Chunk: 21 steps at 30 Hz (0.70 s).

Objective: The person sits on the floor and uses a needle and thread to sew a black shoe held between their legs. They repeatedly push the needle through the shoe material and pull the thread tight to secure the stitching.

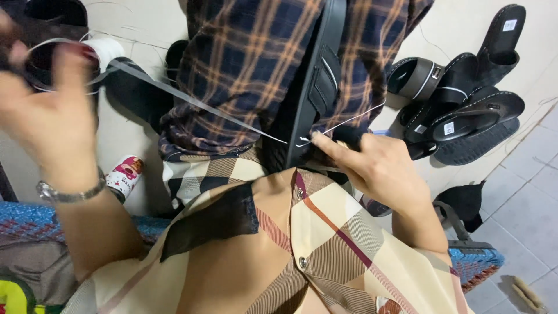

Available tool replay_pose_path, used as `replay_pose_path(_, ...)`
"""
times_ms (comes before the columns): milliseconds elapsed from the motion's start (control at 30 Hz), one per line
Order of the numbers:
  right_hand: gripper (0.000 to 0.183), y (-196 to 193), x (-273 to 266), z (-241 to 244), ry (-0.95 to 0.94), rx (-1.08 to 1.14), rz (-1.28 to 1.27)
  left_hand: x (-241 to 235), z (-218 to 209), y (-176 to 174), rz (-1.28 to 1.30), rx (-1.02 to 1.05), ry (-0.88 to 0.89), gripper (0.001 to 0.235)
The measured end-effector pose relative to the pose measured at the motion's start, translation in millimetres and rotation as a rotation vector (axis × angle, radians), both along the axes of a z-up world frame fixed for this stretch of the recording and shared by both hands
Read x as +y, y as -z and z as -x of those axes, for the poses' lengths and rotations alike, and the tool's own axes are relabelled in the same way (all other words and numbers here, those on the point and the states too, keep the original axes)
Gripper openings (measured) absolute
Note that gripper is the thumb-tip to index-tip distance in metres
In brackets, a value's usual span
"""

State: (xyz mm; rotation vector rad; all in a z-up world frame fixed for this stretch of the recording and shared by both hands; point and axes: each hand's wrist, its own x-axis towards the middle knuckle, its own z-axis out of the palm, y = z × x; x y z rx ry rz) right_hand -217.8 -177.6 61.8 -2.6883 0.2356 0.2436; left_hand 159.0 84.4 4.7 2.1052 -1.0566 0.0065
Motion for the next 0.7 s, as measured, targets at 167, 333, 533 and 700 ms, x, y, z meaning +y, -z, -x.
replay_pose_path(167,0.046,-3,1,-8,-0.033,0.049,0.132,-120,77,-87,-1.205,0.343,0.392,0.095)
replay_pose_path(333,0.056,-12,13,-15,0.007,0.015,0.137,-118,99,-36,-0.615,-0.003,0.821,0.146)
replay_pose_path(533,0.034,22,30,-23,0.113,-0.239,0.042,-118,95,-8,-0.342,-0.028,0.862,0.132)
replay_pose_path(700,0.024,17,26,-39,0.147,-0.245,-0.012,-110,95,-10,-0.334,0.013,0.867,0.141)
